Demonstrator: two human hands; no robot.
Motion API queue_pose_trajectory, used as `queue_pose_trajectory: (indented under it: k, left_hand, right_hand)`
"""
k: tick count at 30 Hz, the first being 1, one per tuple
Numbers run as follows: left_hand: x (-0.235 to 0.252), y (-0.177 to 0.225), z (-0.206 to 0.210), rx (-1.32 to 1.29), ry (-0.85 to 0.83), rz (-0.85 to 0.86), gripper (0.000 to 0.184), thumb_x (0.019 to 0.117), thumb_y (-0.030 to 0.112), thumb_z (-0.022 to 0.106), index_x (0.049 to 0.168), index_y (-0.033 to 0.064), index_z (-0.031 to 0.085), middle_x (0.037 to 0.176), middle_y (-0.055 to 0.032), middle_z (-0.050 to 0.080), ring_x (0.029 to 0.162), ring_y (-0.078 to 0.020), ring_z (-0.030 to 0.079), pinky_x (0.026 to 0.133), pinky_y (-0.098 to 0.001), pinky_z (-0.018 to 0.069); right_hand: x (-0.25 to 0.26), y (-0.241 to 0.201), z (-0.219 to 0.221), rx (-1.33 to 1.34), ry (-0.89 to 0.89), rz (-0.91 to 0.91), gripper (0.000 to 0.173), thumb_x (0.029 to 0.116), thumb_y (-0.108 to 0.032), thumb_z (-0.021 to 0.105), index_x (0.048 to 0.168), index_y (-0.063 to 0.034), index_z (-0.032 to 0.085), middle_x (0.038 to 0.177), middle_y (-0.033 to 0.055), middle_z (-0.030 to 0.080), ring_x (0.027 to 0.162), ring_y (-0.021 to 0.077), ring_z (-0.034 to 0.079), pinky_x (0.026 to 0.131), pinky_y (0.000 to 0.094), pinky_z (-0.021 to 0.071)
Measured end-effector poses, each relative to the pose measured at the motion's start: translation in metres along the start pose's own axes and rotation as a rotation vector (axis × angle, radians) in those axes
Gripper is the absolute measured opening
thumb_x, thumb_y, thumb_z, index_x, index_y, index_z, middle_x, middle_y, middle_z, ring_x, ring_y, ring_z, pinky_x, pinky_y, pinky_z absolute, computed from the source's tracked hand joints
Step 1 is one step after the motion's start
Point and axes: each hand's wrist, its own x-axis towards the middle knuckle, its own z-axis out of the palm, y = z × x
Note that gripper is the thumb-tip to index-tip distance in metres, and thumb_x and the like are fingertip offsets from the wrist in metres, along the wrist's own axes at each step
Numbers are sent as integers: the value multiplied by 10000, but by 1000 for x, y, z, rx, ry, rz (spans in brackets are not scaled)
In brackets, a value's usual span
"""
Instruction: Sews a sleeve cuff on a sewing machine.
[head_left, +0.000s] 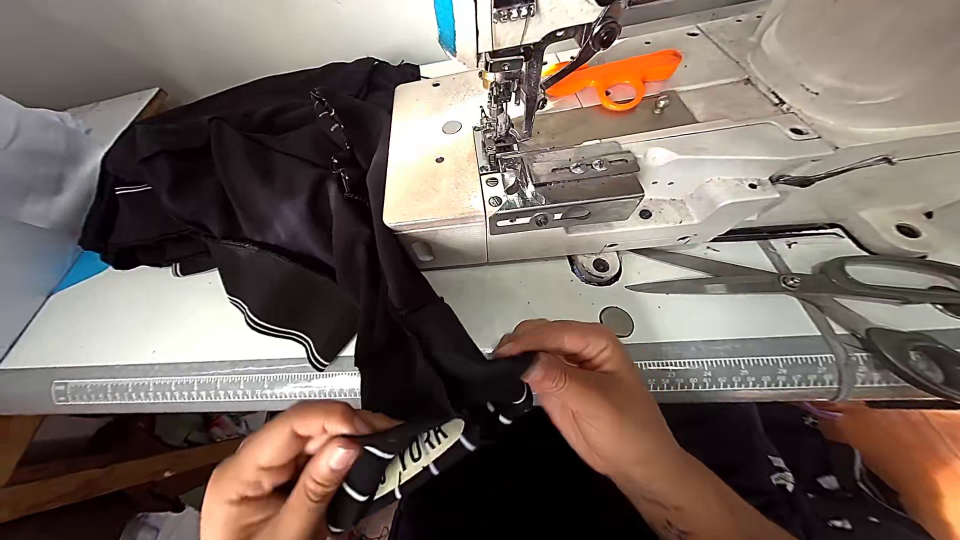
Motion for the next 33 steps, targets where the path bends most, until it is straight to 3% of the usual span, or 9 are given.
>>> queue_pose_trajectory:
  k: [3,6,14,17,21,25,27,31,33]
  left_hand:
    - [15,-8,-14,-224,-2,-90,162,1005,310,628,1086,252,756,888,151,753,785,77,685,711,-98,553]
    - [30,-22,-29,-340,-106,-94,250,969,278,687,1207,208,718,924,81,767,807,32,707,736,-120,565]
    - [28,-1,-42,299,-131,51,200,1002,353,664,1147,279,780,971,160,713,903,71,636,789,-106,518]
    - [20,-4,-31,571,-51,147,316,924,414,752,1165,211,776,843,54,574,802,62,516,705,-76,399]
    - [15,-11,-18,859,39,203,253,981,255,668,1135,98,794,790,-81,532,768,-50,484,683,-121,354]
    - [21,-23,-15,777,127,247,235,1037,225,576,1121,135,776,1007,-53,624,941,-13,559,838,-109,428]
    - [32,-34,-12,562,171,307,242,1076,227,522,1143,198,752,1209,38,730,1169,-63,653,1032,-237,510]
    - [77,-25,18,359,353,354,213,1076,204,501,1075,220,713,977,168,717,899,55,667,825,-139,554]
    - [108,-16,21,638,353,523,213,1057,89,492,1076,26,694,974,18,692,922,35,618,845,-137,484]
  right_hand:
    - [6,-1,-10,-414,-26,-158,177,1014,-225,637,993,-123,780,894,-66,724,871,-34,662,810,147,555]
    - [7,-2,-9,-499,-48,-197,148,1026,-166,609,1063,-97,735,922,-54,721,880,-27,664,837,156,561]
    - [8,1,-14,-663,-130,-304,169,1026,-186,625,1103,-133,766,927,-16,684,842,-31,614,759,107,511]
    - [7,5,-11,-804,-123,-354,209,982,-253,698,1170,-202,772,972,11,657,921,-12,604,824,98,493]
    - [4,13,-8,-978,-66,-413,218,1000,-169,642,1172,-191,774,940,47,629,918,29,580,829,93,450]
    - [0,20,-2,-1005,-17,-410,188,1010,-209,641,1080,-110,785,936,53,702,910,47,647,837,118,503]
    - [-2,24,3,-1031,28,-422,196,1002,-238,652,1001,-85,775,858,51,733,822,71,669,758,147,508]
    - [2,15,19,-844,22,-321,212,1004,-170,637,912,1,722,759,86,718,701,49,664,660,144,508]
    - [6,5,25,-635,10,-165,202,1010,-92,599,924,48,715,723,78,683,622,15,618,593,129,497]
